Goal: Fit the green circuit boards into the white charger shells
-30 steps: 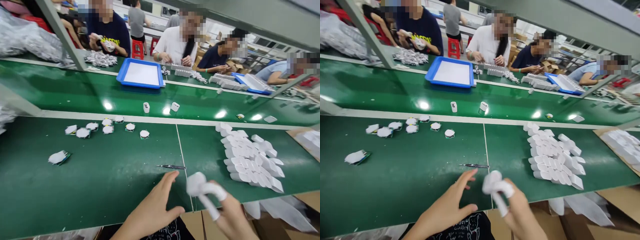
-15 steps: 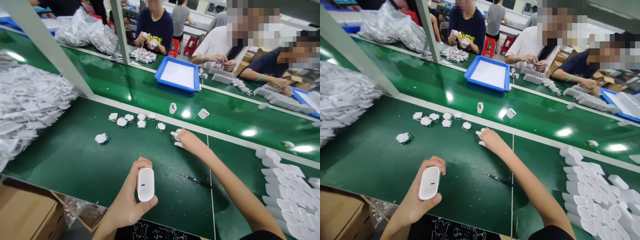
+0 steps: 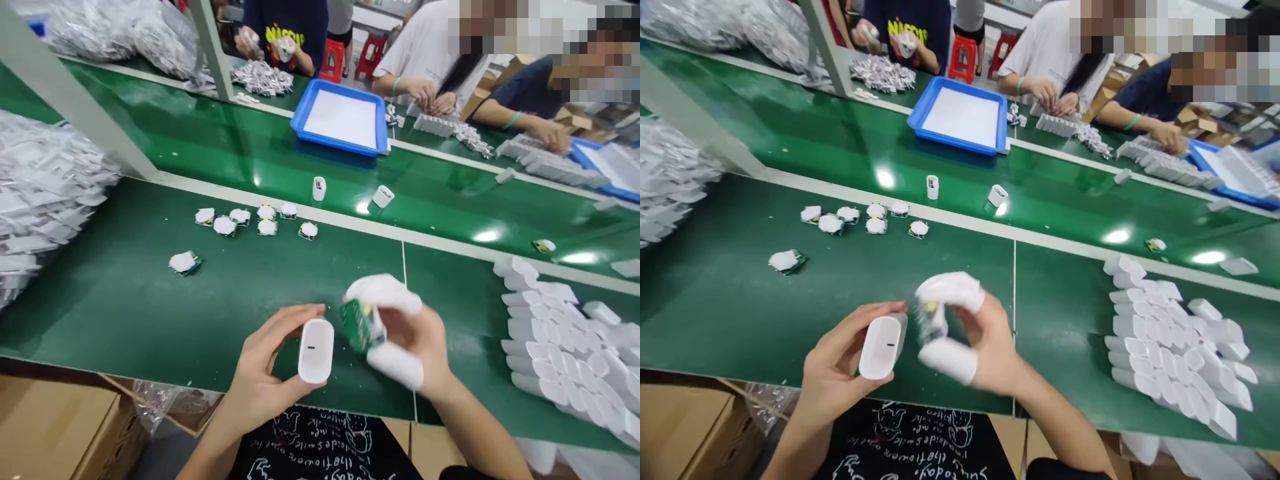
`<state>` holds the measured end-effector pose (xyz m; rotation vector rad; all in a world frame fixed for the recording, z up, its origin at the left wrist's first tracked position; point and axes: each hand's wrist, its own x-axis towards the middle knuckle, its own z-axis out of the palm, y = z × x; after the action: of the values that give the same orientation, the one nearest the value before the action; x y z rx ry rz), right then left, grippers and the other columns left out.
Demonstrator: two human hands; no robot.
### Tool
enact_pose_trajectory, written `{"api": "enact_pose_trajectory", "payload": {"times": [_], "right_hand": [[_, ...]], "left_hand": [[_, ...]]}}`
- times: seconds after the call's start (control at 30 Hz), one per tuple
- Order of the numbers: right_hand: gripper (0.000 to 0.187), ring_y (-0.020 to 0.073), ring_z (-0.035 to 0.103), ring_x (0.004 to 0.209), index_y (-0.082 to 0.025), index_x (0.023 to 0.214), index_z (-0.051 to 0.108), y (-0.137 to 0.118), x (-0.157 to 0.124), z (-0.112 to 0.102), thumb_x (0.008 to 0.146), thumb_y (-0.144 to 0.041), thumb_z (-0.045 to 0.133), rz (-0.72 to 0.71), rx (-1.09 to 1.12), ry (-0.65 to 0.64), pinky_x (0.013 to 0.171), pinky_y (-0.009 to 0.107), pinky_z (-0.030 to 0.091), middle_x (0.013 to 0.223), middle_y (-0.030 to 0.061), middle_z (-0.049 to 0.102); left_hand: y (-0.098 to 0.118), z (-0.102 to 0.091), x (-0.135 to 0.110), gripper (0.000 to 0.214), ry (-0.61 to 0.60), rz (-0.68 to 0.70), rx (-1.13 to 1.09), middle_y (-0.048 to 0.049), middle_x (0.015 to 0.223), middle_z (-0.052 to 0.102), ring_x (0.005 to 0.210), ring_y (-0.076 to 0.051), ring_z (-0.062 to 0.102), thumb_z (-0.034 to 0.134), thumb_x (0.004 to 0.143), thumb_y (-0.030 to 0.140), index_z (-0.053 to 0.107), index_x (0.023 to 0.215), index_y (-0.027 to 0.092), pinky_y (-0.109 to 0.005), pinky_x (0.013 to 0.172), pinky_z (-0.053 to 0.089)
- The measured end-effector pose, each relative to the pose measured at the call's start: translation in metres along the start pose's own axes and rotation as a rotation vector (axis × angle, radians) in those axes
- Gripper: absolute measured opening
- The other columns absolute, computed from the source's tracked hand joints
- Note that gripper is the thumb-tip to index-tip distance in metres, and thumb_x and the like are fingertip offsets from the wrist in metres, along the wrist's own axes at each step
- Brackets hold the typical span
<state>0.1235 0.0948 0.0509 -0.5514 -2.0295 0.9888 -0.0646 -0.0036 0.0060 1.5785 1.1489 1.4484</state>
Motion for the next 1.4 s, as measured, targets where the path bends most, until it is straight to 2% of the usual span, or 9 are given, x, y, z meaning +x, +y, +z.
{"api": "enact_pose_trajectory", "payload": {"times": [0.1,0.27,0.37,0.5,0.67,0.87,1.07,1.2,1.4], "right_hand": [[0.032,0.0196,0.066,0.100,-0.017,0.117,0.058,-0.041,-0.015,0.008,0.086,-0.025,0.064,-0.187,0.066,0.078,0.093,0.037,0.055,0.104,0.0080,0.066],[0.022,0.0175,0.063,0.102,-0.021,0.104,0.060,-0.053,-0.037,0.012,0.088,-0.036,0.063,-0.215,-0.088,0.277,0.100,0.035,0.053,0.103,0.0042,0.062],[0.024,0.0187,0.060,0.106,-0.024,0.101,0.060,-0.056,-0.051,0.016,0.083,-0.034,0.072,-0.133,-0.162,0.237,0.101,0.035,0.054,0.101,0.0023,0.064],[0.020,0.0187,0.056,0.116,-0.026,0.106,0.059,-0.061,-0.059,0.019,0.088,-0.033,0.064,-0.103,-0.184,0.183,0.108,0.034,0.050,0.107,0.0029,0.064],[0.030,0.0183,0.057,0.113,-0.025,0.104,0.057,-0.063,-0.059,0.019,0.080,-0.031,0.075,-0.115,-0.196,0.229,0.107,0.032,0.051,0.102,0.0029,0.064],[0.039,0.0223,0.062,0.106,-0.030,0.111,0.057,-0.061,-0.066,0.027,0.078,-0.036,0.076,-0.075,-0.227,0.247,0.102,0.042,0.055,0.102,0.0024,0.064],[0.050,0.0229,0.060,0.110,-0.026,0.122,0.056,-0.057,-0.067,0.035,0.076,-0.031,0.075,-0.207,-0.211,0.352,0.102,0.041,0.055,0.107,0.0050,0.064],[0.039,0.0234,0.060,0.112,-0.027,0.118,0.057,-0.066,-0.067,0.032,0.081,-0.032,0.067,-0.106,-0.218,0.265,0.106,0.042,0.051,0.107,0.0048,0.064],[0.038,0.0239,0.060,0.112,-0.024,0.115,0.058,-0.070,-0.061,0.031,0.080,-0.031,0.071,-0.151,-0.240,0.281,0.104,0.040,0.053,0.101,0.0048,0.067]], "left_hand": [[0.006,0.009,-0.002,0.053,0.016,0.024,-0.055,-0.0059,0.128,0.064,0.120,-0.018,0.059,0.071,0.082,0.020,0.054,0.132,0.025,-0.025,0.094,0.054],[0.022,0.016,-0.004,0.050,-0.024,0.030,0.015,-0.0056,0.128,0.064,0.117,-0.018,0.061,0.072,0.081,0.016,0.057,0.129,0.024,-0.027,0.096,0.054],[0.033,0.019,-0.004,0.048,-0.038,0.038,0.061,-0.0064,0.126,0.064,0.114,-0.020,0.064,0.071,0.082,0.018,0.058,0.127,0.024,-0.031,0.094,0.056],[0.043,0.022,-0.005,0.046,-0.050,0.048,0.089,-0.0077,0.124,0.065,0.111,-0.020,0.065,0.070,0.083,0.018,0.058,0.127,0.024,-0.032,0.091,0.059],[0.043,0.025,-0.005,0.048,-0.089,0.083,0.075,-0.0086,0.125,0.063,0.113,-0.020,0.064,0.070,0.083,0.017,0.056,0.129,0.022,-0.030,0.094,0.058],[0.045,0.024,-0.006,0.050,-0.128,0.110,0.062,-0.0090,0.128,0.062,0.116,-0.020,0.062,0.069,0.083,0.016,0.055,0.131,0.020,-0.030,0.096,0.056],[0.048,0.024,-0.007,0.048,-0.102,0.080,0.055,-0.0087,0.125,0.064,0.113,-0.021,0.065,0.071,0.082,0.018,0.058,0.127,0.021,-0.031,0.092,0.058],[0.047,0.022,-0.008,0.047,-0.082,0.065,0.050,-0.0085,0.124,0.065,0.112,-0.023,0.065,0.071,0.080,0.017,0.060,0.125,0.023,-0.035,0.090,0.059],[0.045,0.020,-0.008,0.045,-0.097,0.122,0.075,-0.0087,0.122,0.067,0.108,-0.023,0.067,0.067,0.081,0.013,0.060,0.125,0.021,-0.034,0.086,0.060]]}}
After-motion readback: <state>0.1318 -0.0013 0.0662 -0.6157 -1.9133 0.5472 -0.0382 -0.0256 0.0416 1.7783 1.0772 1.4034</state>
